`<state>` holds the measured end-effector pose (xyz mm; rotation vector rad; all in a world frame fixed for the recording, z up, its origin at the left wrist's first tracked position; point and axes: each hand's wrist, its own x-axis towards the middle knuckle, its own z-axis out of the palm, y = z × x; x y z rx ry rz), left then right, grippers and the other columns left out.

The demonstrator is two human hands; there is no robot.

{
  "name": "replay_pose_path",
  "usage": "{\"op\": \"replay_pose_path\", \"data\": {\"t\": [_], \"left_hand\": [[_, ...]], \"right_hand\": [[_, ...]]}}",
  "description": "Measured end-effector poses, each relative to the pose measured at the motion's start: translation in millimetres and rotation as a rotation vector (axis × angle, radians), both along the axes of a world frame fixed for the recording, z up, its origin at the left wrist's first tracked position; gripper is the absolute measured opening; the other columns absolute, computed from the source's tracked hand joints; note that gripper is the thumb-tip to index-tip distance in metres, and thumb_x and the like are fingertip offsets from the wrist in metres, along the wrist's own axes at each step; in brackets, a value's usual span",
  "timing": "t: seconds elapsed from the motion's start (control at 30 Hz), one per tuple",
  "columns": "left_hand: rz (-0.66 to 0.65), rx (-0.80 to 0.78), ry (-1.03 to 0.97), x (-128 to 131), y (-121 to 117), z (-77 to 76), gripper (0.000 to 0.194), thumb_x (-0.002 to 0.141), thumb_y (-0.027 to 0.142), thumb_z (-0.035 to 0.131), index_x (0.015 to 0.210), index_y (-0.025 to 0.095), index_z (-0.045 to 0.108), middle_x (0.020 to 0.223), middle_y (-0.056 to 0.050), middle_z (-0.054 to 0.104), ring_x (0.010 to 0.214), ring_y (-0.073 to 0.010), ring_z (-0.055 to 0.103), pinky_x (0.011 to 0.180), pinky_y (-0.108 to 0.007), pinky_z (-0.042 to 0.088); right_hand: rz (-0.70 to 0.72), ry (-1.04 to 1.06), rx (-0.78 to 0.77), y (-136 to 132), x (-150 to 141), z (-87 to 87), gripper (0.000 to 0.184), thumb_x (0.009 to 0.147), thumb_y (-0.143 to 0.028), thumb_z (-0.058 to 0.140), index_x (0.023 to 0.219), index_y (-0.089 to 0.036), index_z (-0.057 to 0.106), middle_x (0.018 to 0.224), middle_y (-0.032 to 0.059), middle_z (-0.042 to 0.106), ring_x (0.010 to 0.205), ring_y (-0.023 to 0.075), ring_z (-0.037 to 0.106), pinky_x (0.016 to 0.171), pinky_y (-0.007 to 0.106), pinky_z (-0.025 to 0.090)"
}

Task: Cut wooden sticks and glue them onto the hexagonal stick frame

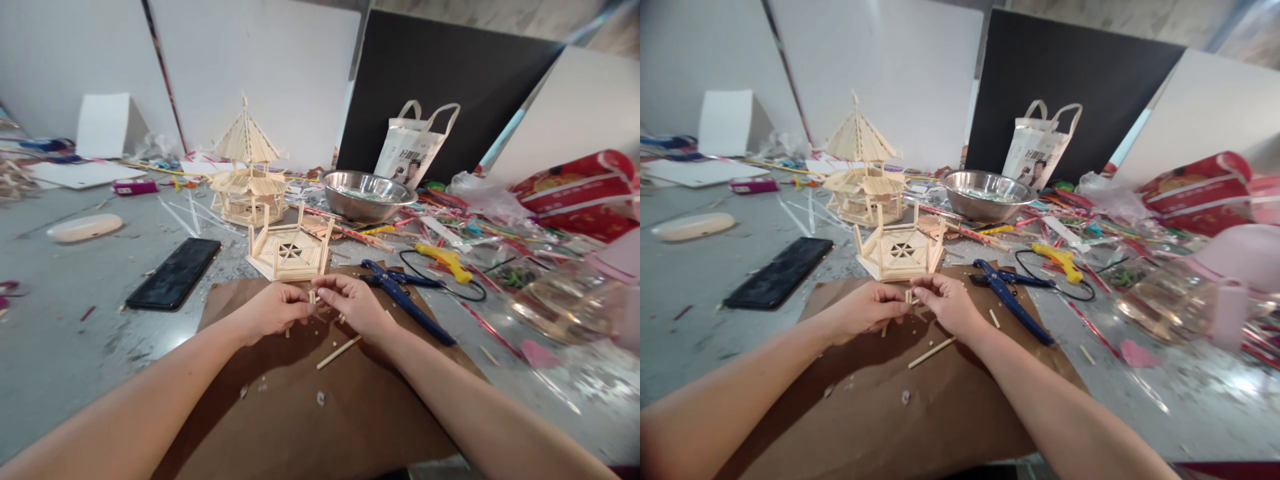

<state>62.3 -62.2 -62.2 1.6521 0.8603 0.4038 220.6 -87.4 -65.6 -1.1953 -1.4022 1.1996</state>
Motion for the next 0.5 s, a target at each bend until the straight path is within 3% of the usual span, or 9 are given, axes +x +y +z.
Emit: {"op": "replay_pose_path", "data": {"t": [0.33,0.5], "left_hand": [[-0.039,0.097,0.091,-0.6,0.3,-3.3,0.029,0.069,0.039,0.045,0.067,0.012,0.055,0.054,0.002,0.049,0.041,-0.0048,0.037,0.038,-0.017,0.028],[-0.008,0.224,0.122,-1.6,2.6,-0.8,0.032,0.071,0.040,0.042,0.075,0.013,0.058,0.060,0.001,0.055,0.047,-0.0075,0.043,0.043,-0.018,0.033]], "right_hand": [[0.107,-0.119,-0.011,-0.8,-1.2,2.0,0.013,0.063,-0.023,0.058,0.071,-0.013,0.056,0.063,-0.0017,0.054,0.057,0.0074,0.047,0.057,0.022,0.037],[0.068,-0.186,0.052,5.0,14.3,9.9,0.012,0.063,-0.024,0.056,0.071,-0.015,0.054,0.062,-0.0030,0.052,0.055,0.0068,0.046,0.056,0.021,0.037]]}}
